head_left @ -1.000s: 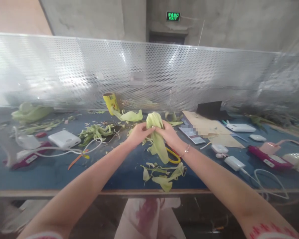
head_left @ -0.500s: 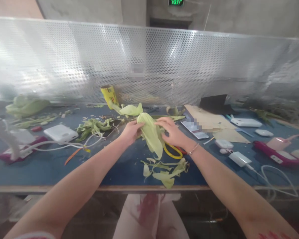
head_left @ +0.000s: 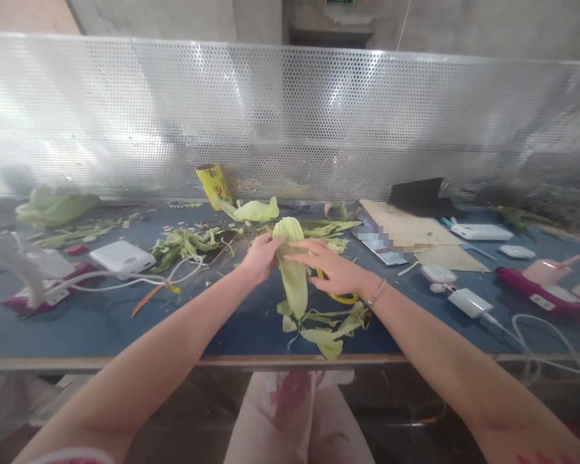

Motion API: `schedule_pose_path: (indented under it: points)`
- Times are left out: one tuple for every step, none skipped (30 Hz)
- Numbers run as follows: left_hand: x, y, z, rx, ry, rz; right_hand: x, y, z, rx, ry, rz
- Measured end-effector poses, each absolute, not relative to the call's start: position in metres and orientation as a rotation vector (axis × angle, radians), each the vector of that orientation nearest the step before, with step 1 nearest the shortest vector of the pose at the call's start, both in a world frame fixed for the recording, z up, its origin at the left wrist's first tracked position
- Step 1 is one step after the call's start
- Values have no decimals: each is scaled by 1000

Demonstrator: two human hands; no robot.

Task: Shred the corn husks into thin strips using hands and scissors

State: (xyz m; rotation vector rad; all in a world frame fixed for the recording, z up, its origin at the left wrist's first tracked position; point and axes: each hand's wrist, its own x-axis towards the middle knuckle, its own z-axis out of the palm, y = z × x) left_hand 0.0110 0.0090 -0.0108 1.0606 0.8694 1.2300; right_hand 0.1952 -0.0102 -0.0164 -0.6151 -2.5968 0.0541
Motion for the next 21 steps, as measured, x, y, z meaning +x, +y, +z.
schedule_pose_path:
  points:
    - [11,9,-11,1062,864,1230,195,-11,-16,-628,-2583,34]
    - [12,9,-11,1063,861,1232,195,-11,-16,-633,-2571,1]
    - [12,9,-11,1065,862,1233,194,-11,-16,-627,-2567,-36]
    - [13,9,-11,1068,864,1232,193,-11,-16,-613,-2569,-70]
    - [13,9,-10,1071,866,1227,192,-11,-16,-596,-2572,-99]
    - [13,9,-10,1073,870,1219,191,-11,-16,-582,-2572,-118]
    - [13,8,-10,1073,873,1210,190,-10,-16,-572,-2561,-123]
    - [13,7,-9,1073,873,1195,190,-10,-16,-571,-2533,-112]
    - [14,6,-8,1071,867,1174,189,-9,-17,-578,-2490,-78]
    - [14,4,-7,1073,850,1150,189,-8,-18,-605,-2419,-24]
    - [14,2,-7,1085,819,1123,188,-7,-20,-652,-2322,50]
    - [15,0,-7,1114,779,1098,188,-6,-21,-713,-2207,138]
    - [15,-2,-7,1161,736,1077,187,-5,-23,-782,-2087,234]
    - [16,-3,-8,1228,704,1067,186,-5,-24,-850,-1970,331]
    - [17,-4,-9,1311,690,1069,184,-4,-24,-908,-1866,427]
    - [18,-4,-11,1402,701,1075,183,-4,-24,-949,-1780,514]
    - [18,-4,-12,1488,734,1085,182,-3,-24,-969,-1716,594]
    - [18,-3,-14,1563,781,1091,180,-3,-23,-972,-1657,662]
    - [18,-2,-15,1620,830,1090,180,-2,-22,-961,-1601,723]
    - [17,-1,-15,1654,869,1080,180,-1,-21,-941,-1541,782]
    - [16,1,-15,1666,894,1060,181,0,-19,-913,-1474,838]
